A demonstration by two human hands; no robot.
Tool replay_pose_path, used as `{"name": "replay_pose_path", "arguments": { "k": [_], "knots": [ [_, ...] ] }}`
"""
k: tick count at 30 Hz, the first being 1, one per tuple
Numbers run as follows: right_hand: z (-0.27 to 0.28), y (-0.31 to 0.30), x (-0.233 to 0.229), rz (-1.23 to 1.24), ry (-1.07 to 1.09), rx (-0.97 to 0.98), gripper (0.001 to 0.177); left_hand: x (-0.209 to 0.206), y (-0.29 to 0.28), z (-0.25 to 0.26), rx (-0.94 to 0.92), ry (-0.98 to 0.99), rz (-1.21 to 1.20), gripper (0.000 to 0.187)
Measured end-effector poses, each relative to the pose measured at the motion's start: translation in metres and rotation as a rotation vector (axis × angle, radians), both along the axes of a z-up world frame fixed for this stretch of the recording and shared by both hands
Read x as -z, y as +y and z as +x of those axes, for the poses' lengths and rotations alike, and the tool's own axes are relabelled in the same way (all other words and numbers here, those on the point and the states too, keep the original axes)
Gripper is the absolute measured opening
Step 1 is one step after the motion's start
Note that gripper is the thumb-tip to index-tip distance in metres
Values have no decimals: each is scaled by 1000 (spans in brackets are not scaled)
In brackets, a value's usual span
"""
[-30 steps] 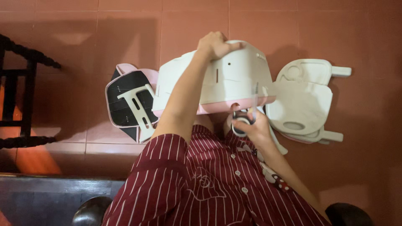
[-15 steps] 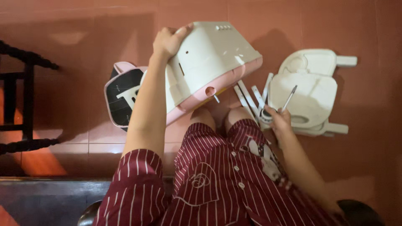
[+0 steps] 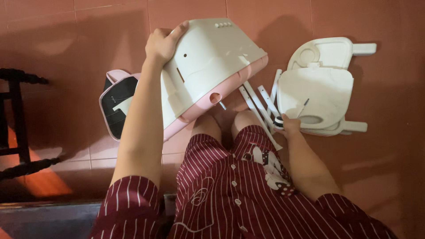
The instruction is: The person disassembles a pink and white baby high chair. They remove the tray, seat cushion, and backrest, then use a pen to loosen screws and detach the legs and base components.
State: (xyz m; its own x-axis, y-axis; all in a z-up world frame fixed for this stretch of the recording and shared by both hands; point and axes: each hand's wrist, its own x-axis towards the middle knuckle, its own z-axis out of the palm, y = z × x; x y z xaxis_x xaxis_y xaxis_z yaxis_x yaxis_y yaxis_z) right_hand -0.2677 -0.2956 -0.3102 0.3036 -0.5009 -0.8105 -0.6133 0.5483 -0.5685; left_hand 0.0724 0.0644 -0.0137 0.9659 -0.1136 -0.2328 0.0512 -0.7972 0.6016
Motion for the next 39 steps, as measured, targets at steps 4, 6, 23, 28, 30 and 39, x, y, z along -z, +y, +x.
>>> {"name": "replay_pose_path", "arguments": {
  "k": [4,6,23,28,30,39],
  "knots": [
    [5,4,4,-11,-37,-4,28,1,6,2,-7,7,26,80],
    [7,4,6,-9,-44,7,28,2,8,2,-19,17,15,81],
    [49,62,-59,87,-351,-51,56,-9,-9,-6,-38,38,20,78],
    [92,111,-127,380,-399,-5,52,-24,-23,-42,-11,29,57,78],
    [91,108,-151,523,-519,10,57,-29,-15,-63,-47,-9,-1,74],
    [120,89,-272,201,-948,-73,59,-107,32,-89,-135,-346,-592,68]
  ]
}}
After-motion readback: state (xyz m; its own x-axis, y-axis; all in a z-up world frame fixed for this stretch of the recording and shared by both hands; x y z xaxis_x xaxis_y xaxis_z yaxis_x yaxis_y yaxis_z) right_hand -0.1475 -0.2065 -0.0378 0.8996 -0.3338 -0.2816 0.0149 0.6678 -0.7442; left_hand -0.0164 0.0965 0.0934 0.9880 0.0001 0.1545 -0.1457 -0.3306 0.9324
